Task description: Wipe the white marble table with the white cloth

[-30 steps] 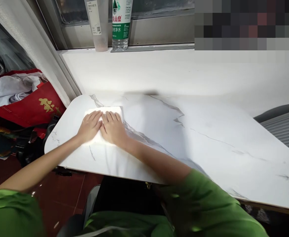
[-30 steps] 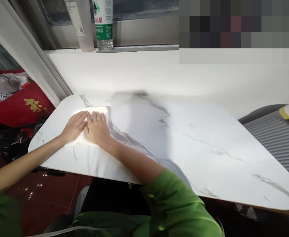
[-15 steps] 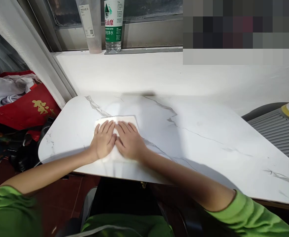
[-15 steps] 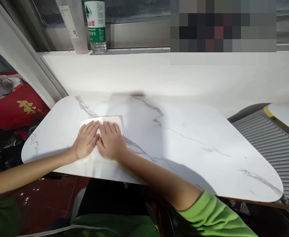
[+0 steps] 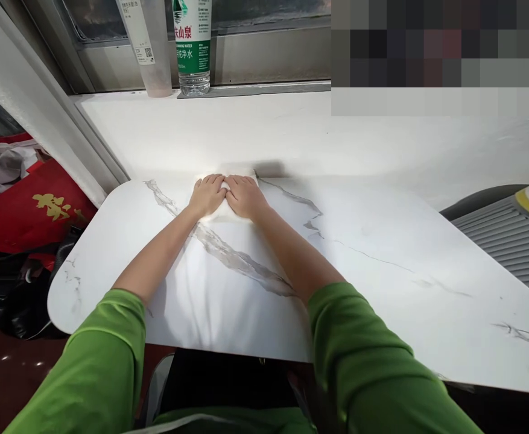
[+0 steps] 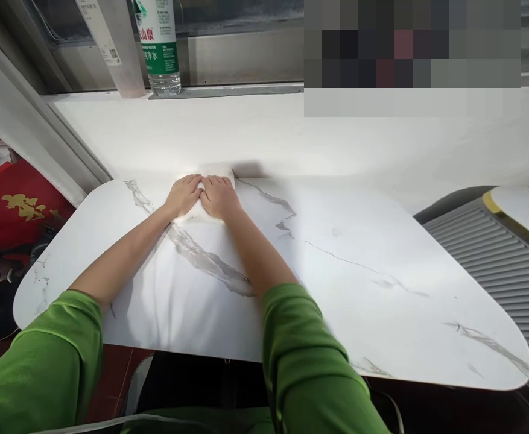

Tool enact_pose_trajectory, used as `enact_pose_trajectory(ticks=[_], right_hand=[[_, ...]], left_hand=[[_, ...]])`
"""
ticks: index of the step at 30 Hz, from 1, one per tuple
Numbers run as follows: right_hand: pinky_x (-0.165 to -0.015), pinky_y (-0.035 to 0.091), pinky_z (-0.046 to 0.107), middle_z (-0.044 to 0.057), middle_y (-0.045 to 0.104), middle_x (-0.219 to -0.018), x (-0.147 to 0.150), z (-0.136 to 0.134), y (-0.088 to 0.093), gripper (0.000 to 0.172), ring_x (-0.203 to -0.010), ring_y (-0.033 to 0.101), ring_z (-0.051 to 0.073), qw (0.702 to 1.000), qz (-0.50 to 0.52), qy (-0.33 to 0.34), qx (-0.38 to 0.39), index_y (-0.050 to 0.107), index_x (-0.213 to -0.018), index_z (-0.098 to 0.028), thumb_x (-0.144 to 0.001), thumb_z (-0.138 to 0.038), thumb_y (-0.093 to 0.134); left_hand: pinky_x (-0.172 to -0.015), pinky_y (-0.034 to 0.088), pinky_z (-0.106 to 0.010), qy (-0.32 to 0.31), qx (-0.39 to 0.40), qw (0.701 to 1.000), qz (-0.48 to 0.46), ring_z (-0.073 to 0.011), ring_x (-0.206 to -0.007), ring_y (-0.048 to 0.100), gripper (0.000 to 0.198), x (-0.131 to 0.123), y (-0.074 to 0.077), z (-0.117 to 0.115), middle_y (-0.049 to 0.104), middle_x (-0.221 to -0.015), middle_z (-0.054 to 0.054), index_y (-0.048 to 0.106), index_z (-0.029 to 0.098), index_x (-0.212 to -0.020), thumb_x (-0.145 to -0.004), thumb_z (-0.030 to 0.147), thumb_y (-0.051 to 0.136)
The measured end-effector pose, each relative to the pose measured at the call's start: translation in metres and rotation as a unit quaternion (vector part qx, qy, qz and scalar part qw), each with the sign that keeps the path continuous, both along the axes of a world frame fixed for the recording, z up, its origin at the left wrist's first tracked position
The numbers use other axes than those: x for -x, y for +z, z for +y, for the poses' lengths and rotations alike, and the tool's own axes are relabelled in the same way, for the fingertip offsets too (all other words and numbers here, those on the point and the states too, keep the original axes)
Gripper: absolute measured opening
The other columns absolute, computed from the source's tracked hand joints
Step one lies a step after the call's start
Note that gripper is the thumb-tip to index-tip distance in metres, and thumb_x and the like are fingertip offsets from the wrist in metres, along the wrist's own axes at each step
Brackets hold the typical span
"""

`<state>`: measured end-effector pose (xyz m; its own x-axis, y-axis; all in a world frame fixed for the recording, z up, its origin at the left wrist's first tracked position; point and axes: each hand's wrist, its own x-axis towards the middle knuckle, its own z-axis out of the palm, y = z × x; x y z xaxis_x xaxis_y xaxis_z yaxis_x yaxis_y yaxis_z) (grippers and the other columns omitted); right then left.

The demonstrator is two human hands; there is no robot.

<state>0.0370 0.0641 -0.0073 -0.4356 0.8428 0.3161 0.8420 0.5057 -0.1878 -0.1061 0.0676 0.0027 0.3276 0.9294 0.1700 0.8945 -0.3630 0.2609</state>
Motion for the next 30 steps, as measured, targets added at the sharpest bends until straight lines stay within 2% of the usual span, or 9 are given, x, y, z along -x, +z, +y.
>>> enact_pose_trajectory(ticks=[5, 11, 14, 17, 19, 24, 27, 30], right_hand=[[-0.110, 0.028, 0.042, 0.019, 0.058, -0.138, 0.000, 0.003, -0.004, 0.047, -0.129, 0.048, 0.030, 1.000, 0.015, -0.003, -0.010, 0.054, -0.134, -0.004, -0.093, -0.014, 0.033], [-0.110, 0.028, 0.042, 0.018, 0.056, -0.142, -0.006, -0.024, -0.003, 0.049, -0.130, 0.047, 0.030, 1.000, 0.028, -0.002, -0.009, 0.052, -0.138, -0.005, -0.094, -0.016, 0.033], [-0.109, 0.031, 0.042, 0.019, 0.057, -0.140, -0.017, -0.052, -0.004, 0.048, -0.128, 0.049, 0.030, 1.000, 0.011, 0.002, -0.021, 0.053, -0.136, -0.005, -0.094, -0.017, 0.035], [-0.108, 0.033, 0.043, 0.019, 0.057, -0.141, -0.034, -0.087, -0.005, 0.048, -0.128, 0.049, 0.031, 0.999, 0.004, 0.022, -0.028, 0.053, -0.136, -0.004, -0.093, -0.018, 0.035], [-0.108, 0.034, 0.044, 0.019, 0.057, -0.140, -0.049, -0.113, -0.005, 0.048, -0.127, 0.050, 0.031, 0.999, 0.015, 0.037, -0.030, 0.054, -0.135, -0.004, -0.092, -0.018, 0.035], [-0.104, 0.041, 0.047, 0.019, 0.061, -0.134, -0.095, -0.183, 0.000, 0.050, -0.118, 0.056, 0.031, 0.998, 0.016, 0.054, -0.012, 0.053, -0.135, -0.006, -0.092, -0.024, 0.034], [-0.105, 0.042, 0.047, 0.017, 0.059, -0.139, -0.121, -0.218, 0.001, 0.054, -0.125, 0.054, 0.030, 0.999, 0.011, 0.048, -0.009, 0.045, -0.143, -0.009, -0.094, -0.030, 0.035], [-0.110, 0.040, 0.046, 0.015, 0.053, -0.147, -0.140, -0.233, -0.003, 0.057, -0.135, 0.049, 0.027, 1.000, 0.001, 0.011, 0.003, 0.037, -0.149, -0.010, -0.097, -0.031, 0.031]], left_hand=[[-0.122, 0.020, -0.046, -0.004, 0.010, 1.000, 0.029, -0.0251, -0.148, 0.029, 0.051, 0.000, 0.002, 0.001, 0.037, -0.159, -0.012, 0.039, 0.012, -0.148, -0.099, 0.023, 0.030], [-0.122, 0.019, -0.045, 0.019, 0.016, 0.999, 0.047, -0.0241, -0.149, 0.028, 0.052, -0.005, 0.006, -0.028, 0.035, -0.160, -0.012, 0.037, 0.011, -0.150, -0.100, 0.022, 0.029], [-0.122, 0.020, -0.050, -0.003, 0.005, 0.998, 0.066, -0.0260, -0.149, 0.029, 0.052, -0.012, 0.006, -0.058, 0.035, -0.160, -0.012, 0.036, 0.011, -0.150, -0.101, 0.023, 0.027], [-0.122, 0.010, -0.060, -0.022, -0.043, 0.994, 0.095, -0.0318, -0.152, 0.020, 0.053, -0.026, 0.005, -0.098, 0.032, -0.161, -0.015, 0.036, 0.008, -0.151, -0.101, 0.025, 0.028], [-0.122, 0.007, -0.061, -0.036, -0.072, 0.991, 0.109, -0.0337, -0.152, 0.016, 0.055, -0.039, 0.006, -0.128, 0.031, -0.161, -0.017, 0.035, 0.003, -0.151, -0.101, 0.024, 0.028], [-0.121, 0.007, -0.065, -0.083, -0.068, 0.987, 0.121, -0.0345, -0.150, 0.026, 0.056, -0.078, 0.008, -0.196, 0.038, -0.156, -0.021, 0.033, -0.002, -0.151, -0.101, 0.024, 0.024], [-0.120, 0.008, -0.067, -0.115, -0.048, 0.985, 0.124, -0.0359, -0.149, 0.028, 0.059, -0.098, 0.007, -0.220, 0.036, -0.156, -0.023, 0.032, -0.004, -0.150, -0.101, 0.026, 0.027], [-0.122, 0.014, -0.062, -0.128, -0.018, 0.986, 0.106, -0.0339, -0.150, 0.026, 0.060, -0.115, 0.005, -0.226, 0.032, -0.159, -0.021, 0.032, -0.002, -0.151, -0.100, 0.028, 0.029]])
